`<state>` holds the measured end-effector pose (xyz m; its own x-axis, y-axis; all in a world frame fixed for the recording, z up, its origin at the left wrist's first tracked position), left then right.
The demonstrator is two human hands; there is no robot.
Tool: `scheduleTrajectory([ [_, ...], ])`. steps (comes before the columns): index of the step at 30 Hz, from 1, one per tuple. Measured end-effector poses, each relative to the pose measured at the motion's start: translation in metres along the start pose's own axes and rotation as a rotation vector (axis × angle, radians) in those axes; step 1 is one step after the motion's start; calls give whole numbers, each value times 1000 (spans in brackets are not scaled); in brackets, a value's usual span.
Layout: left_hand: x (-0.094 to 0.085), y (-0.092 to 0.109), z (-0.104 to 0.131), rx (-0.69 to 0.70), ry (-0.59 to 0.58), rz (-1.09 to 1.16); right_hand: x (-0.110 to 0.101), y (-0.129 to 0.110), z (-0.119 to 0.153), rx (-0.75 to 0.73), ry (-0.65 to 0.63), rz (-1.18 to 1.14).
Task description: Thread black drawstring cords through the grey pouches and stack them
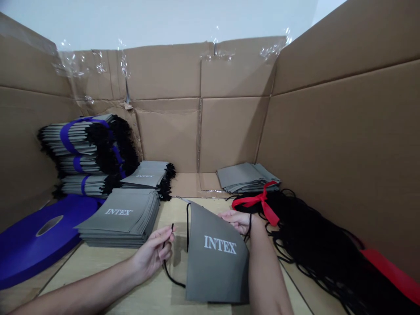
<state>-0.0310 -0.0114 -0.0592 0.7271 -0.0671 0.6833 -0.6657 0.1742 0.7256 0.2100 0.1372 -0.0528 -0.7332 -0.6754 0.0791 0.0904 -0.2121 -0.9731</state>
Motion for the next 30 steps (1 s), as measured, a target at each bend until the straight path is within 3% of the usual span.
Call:
scheduleTrajectory([
  [6, -2, 4, 0, 21, 23, -43, -9, 12, -4, 18, 18, -89],
  [11, 0, 18, -2, 177, -32, -410, -13, 20, -1, -22, 78, -89],
  [13, -1, 26, -1, 274, 7, -491, -11, 22, 3, -46, 100, -85],
  [17, -2, 36, 3, 409, 121, -507, 4, 17, 14, -96, 139, 31],
  [22, -3, 33, 5, 434, 162, -511, 34, 3, 18, -15, 20, 356],
  [30, -9, 25, 3, 433, 165, -457, 29, 2, 17, -14, 37, 390],
])
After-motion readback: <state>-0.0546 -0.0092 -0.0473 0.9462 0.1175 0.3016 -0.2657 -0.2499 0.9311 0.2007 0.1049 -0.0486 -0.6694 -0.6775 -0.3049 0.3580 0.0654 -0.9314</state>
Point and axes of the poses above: each hand's wrist, its own z-axis away from the middle knuckle, its own x-axis out of the palm, y = z × x, the point moved 4 cm from there along -z, towards the middle knuckle
